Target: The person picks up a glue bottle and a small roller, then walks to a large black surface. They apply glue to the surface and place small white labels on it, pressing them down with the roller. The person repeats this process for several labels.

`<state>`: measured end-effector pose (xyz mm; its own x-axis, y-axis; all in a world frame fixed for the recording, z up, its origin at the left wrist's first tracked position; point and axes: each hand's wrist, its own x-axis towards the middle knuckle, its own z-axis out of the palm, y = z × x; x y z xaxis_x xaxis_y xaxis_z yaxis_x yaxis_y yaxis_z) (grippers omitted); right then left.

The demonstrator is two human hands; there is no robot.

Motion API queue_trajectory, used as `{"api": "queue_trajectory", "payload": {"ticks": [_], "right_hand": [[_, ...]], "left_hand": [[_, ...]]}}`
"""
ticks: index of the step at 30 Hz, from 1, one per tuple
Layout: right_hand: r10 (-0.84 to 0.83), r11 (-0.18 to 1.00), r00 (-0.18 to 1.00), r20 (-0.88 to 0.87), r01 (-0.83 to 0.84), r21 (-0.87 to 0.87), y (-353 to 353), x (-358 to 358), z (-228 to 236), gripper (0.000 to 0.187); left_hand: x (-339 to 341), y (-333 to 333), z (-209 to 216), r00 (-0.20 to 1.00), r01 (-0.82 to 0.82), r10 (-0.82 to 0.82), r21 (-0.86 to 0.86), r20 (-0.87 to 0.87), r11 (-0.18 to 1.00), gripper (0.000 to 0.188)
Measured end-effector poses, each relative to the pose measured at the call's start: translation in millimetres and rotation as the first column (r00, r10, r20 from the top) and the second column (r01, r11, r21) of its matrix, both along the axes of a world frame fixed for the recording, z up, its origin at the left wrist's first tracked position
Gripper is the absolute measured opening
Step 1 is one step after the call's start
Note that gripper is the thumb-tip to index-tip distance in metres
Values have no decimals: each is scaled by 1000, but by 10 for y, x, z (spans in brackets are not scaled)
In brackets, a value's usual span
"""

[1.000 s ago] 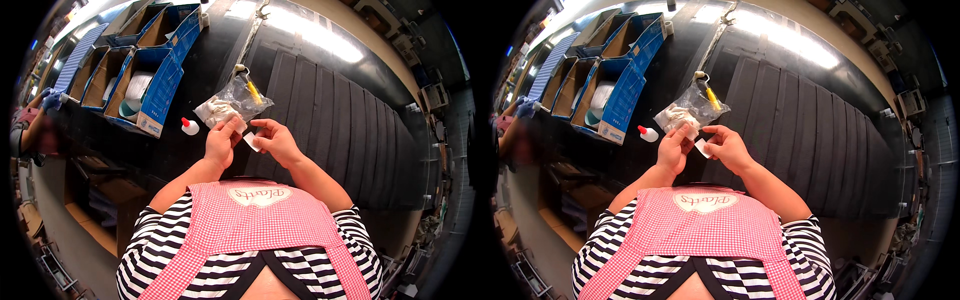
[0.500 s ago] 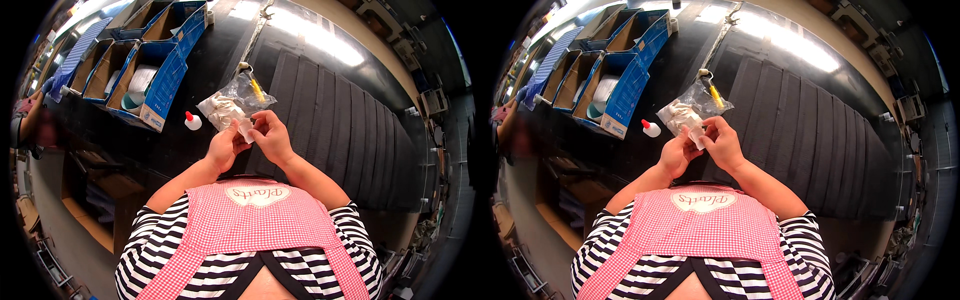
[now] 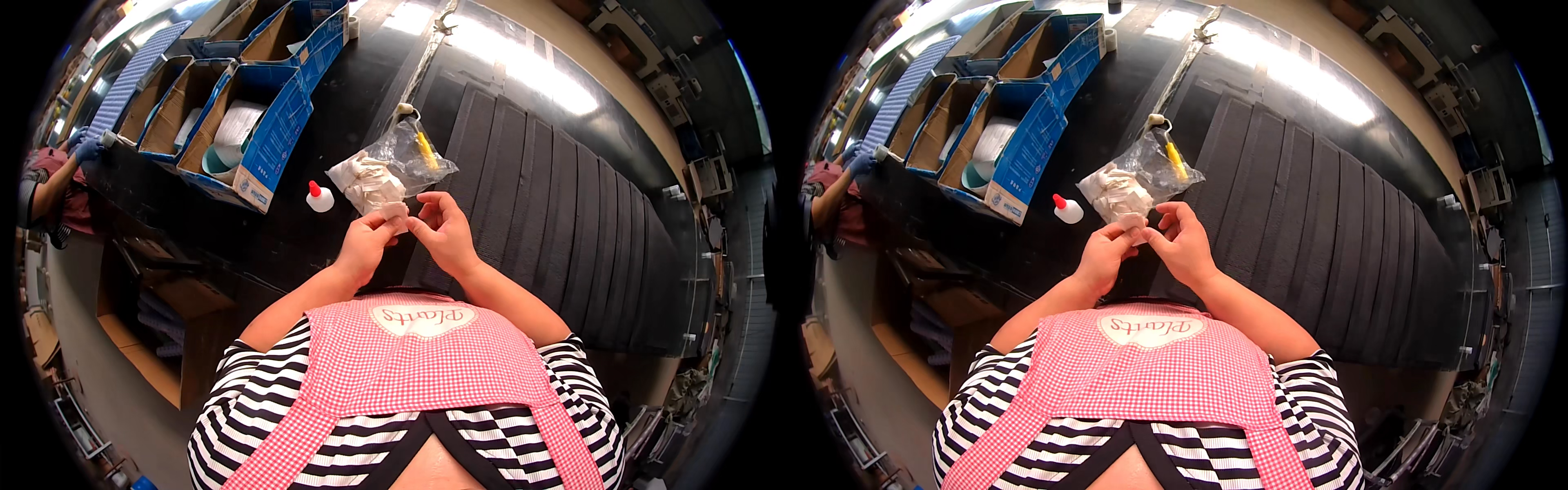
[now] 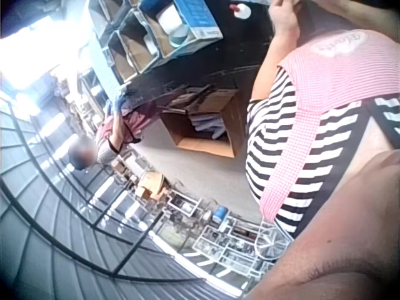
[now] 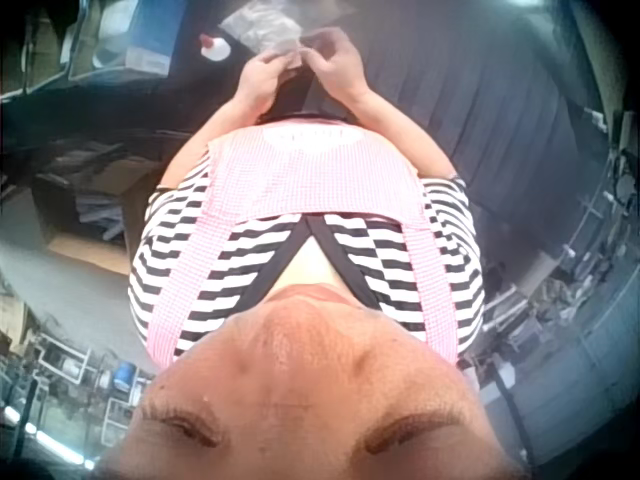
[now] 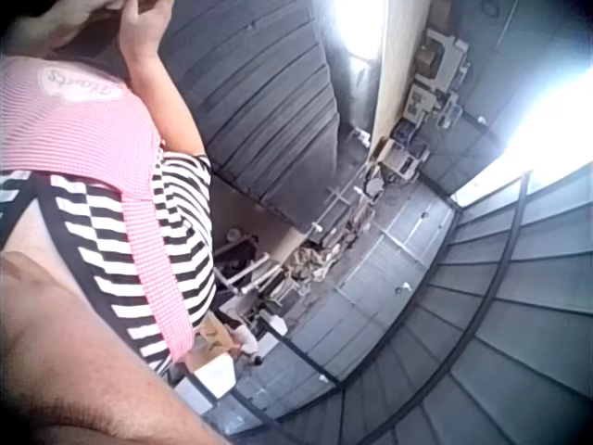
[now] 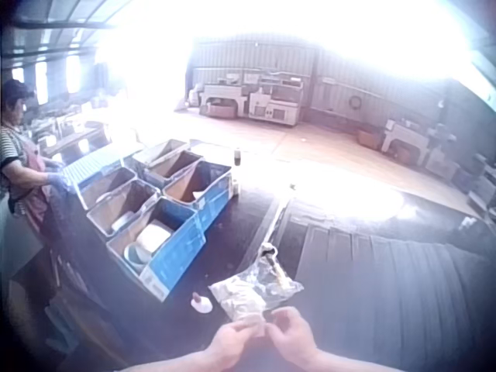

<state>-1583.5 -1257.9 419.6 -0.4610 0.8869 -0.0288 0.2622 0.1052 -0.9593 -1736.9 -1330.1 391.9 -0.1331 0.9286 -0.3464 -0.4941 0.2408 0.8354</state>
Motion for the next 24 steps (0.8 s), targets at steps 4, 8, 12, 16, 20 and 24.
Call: {"api": "queue_trajectory", "payload": {"ticks": [4,8,12,16,20,24], "right_hand": [[101,985,988,-116,-115,-125,12,21,-47,32],[61,971,930,-363,-139,-194,-63,-26,-23,23],[127,985,939,-319,-156,-68,-66,27,18,19],[171,742,985,28,-147,654,0,103,170,26],[153,259,968,198,-233,937,83,150,151,31],[188,199,933,308,-343,918,28,119,47,32]], "left_hand": [[-27,-18,-22,848,57,181,425,-498,903,18],[-55,-12,25,864,-17,235,441,-445,897,13],[-141,-42,76,775,139,195,464,-601,875,12],[-129,-64,52,938,78,16,257,-345,963,22],[-120,-176,233,853,239,-234,49,467,970,44],[-76,-193,263,837,189,-182,40,516,981,39]]}}
